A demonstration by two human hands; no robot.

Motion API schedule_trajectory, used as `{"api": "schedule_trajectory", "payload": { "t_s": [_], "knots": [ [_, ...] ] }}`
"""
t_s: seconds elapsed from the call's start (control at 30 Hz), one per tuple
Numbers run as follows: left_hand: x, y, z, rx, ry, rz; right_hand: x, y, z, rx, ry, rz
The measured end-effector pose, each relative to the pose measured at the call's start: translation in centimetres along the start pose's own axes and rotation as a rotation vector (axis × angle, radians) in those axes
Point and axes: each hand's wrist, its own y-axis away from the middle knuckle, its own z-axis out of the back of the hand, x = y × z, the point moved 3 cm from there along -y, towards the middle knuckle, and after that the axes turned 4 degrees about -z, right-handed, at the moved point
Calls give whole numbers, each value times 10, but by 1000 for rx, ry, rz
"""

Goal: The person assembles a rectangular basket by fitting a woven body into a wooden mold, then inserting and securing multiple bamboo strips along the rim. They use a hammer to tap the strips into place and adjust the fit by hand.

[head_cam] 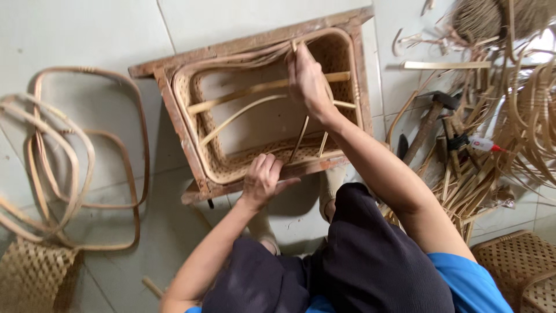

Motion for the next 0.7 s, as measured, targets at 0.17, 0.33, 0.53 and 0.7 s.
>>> {"api": "schedule_trajectory", "payload": {
  "t_s": [0.17, 0.33, 0.53, 0.7],
  "knots": [
    [67, -95, 13, -353, 2, 3, -5, -2, 4, 68, 103, -11],
    [146, -164, -13, -338, -160, 126, 0, -6, 2, 43, 262, 23],
    [167, -150, -26, -275, -43, 38, -6, -1, -2, 13, 252, 72],
    [150, -150, -21, -407, -191, 115, -6, -7, -2, 37, 404, 148]
  ]
}}
